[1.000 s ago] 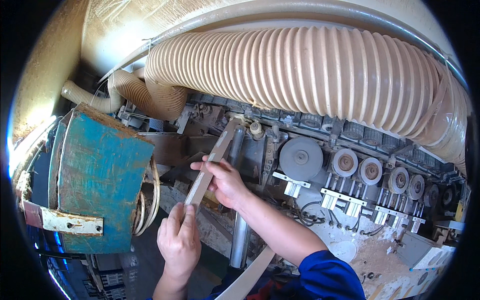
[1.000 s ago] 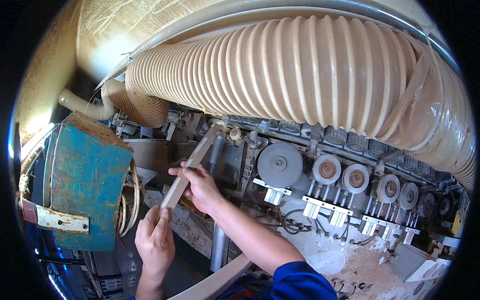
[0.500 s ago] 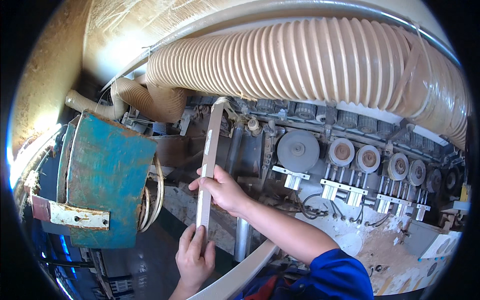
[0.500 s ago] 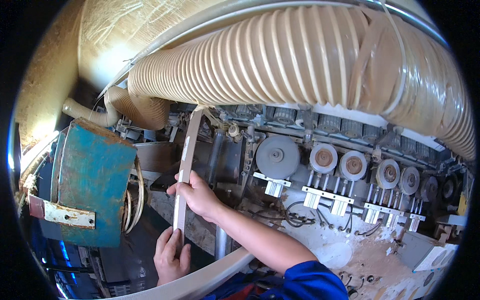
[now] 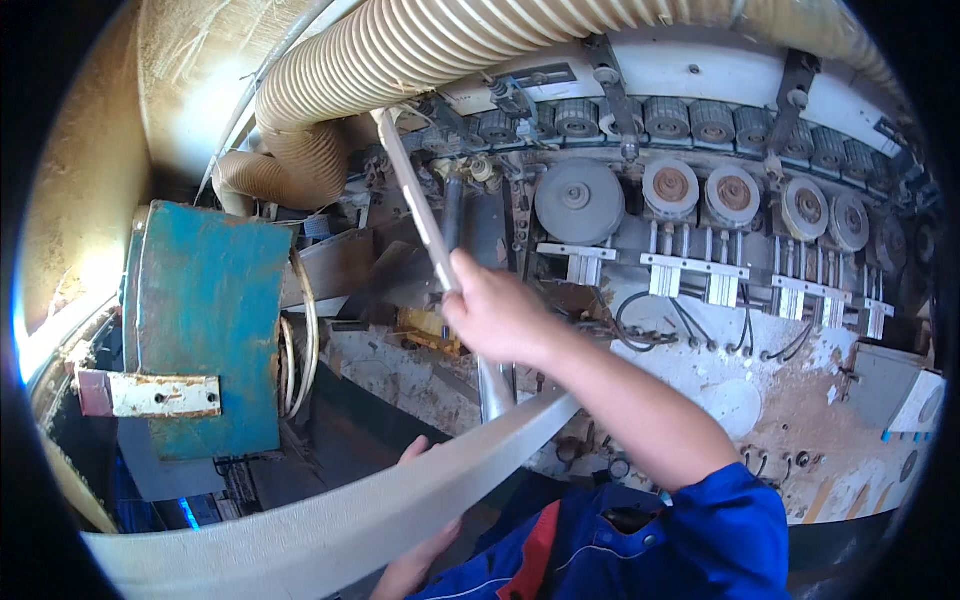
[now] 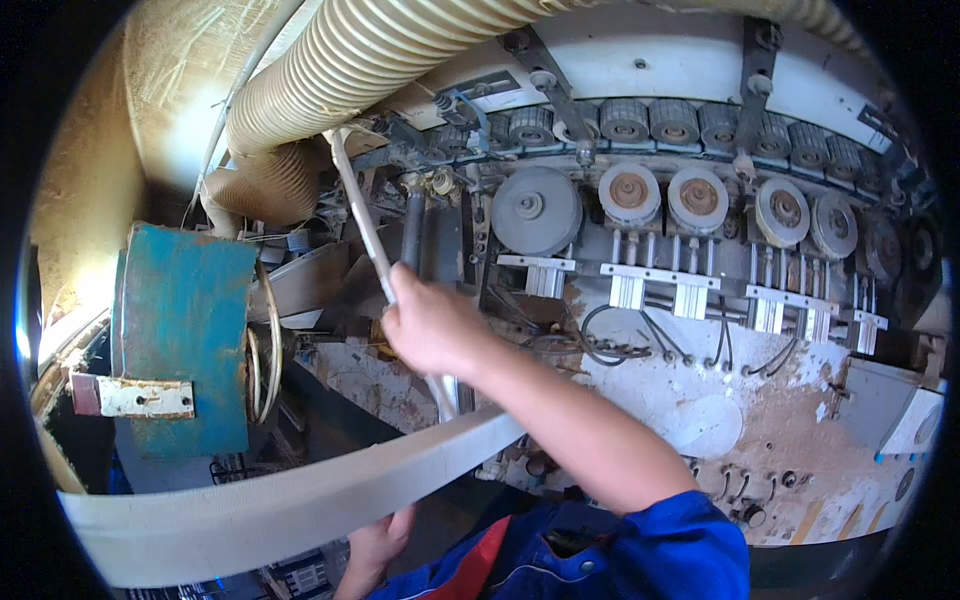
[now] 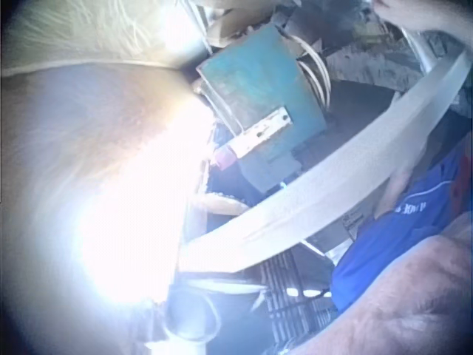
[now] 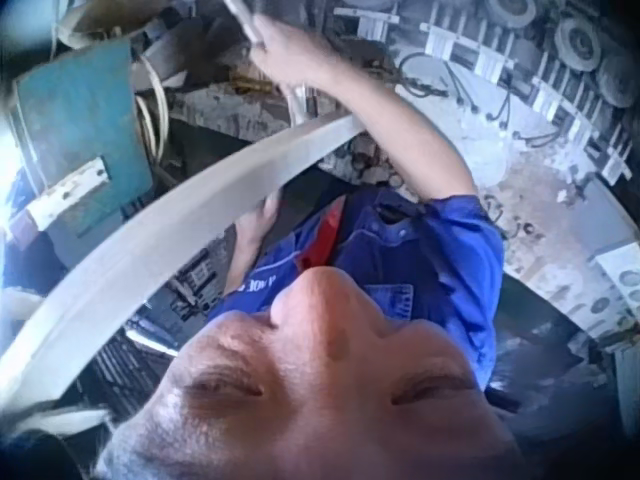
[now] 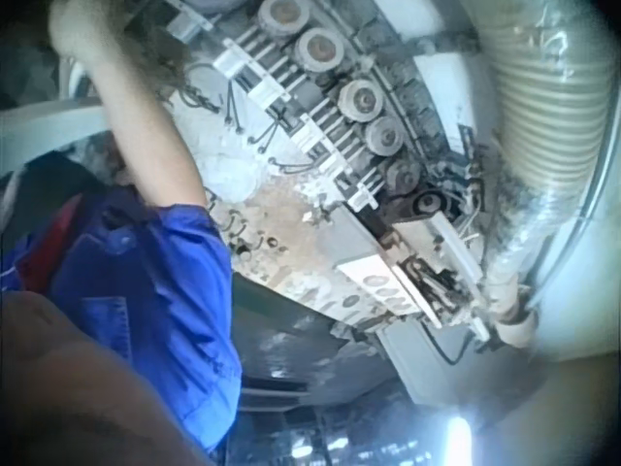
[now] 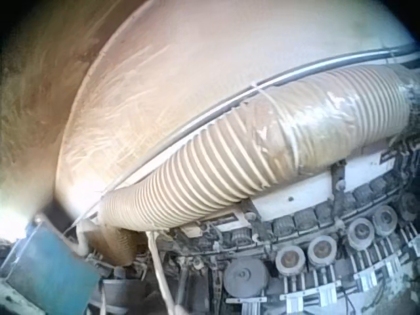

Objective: The person operates a woodworking machine, feeding wooden strips into rollers and adjusting components. They handle multiple wooden pieces, aligning them with the machine and making adjustments to the internal mechanisms.

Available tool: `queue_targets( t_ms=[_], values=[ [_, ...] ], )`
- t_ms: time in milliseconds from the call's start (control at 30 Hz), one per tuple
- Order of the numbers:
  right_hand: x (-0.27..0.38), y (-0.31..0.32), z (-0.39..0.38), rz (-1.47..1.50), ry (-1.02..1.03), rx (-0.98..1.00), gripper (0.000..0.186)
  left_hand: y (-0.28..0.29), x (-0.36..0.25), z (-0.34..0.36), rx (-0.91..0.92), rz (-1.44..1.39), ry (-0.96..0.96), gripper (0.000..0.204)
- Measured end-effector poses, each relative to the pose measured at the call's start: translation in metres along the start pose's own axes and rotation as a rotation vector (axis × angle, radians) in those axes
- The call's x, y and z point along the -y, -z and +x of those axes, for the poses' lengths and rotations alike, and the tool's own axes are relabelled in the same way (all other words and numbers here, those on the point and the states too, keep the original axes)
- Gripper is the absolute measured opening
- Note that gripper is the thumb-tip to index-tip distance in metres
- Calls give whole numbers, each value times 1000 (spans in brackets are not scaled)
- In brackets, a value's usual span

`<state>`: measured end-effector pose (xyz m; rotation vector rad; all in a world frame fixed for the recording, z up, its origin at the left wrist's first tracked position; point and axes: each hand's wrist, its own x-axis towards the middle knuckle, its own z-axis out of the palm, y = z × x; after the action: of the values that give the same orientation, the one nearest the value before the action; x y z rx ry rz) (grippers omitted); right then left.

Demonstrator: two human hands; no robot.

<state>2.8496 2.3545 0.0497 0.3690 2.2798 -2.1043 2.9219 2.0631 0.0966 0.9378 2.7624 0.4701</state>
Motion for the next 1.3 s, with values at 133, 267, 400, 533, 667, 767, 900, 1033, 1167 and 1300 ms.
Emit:
queue_targets(
  t_ms=[133,267,400,533,667,767,900,1033,1167,1300],
  values=[
    [-23,11,18,-278,84,-145,31,5,-13,-14,61,32,-13,40],
    [-26,15,22,-377,42,-227,35,2,-11,-34,71,23,-41,52],
    [-25,15,10,-564,37,-298,24,4,-18,-45,69,-14,2,57],
    [-55,19,19,-853,148,-707,19,4,-10,-58,69,-3,-18,58],
    [-68,45,-10,-850,242,-735,31,6,-4,-65,78,-10,-26,58],
    [-88,53,-69,-833,276,-785,37,11,-1,-65,62,-31,-38,58],
    [-132,49,-167,-734,122,-851,42,11,3,-47,37,-152,-75,67],
    [-170,8,-269,-611,-37,-981,37,14,5,-13,-89,-377,-244,82],
    [-197,-60,-361,-405,-208,-1132,35,25,-33,34,-317,-493,-608,72],
    [-216,-134,-419,-71,-458,-1297,35,31,-47,73,-263,-808,-789,52]
  ],
)
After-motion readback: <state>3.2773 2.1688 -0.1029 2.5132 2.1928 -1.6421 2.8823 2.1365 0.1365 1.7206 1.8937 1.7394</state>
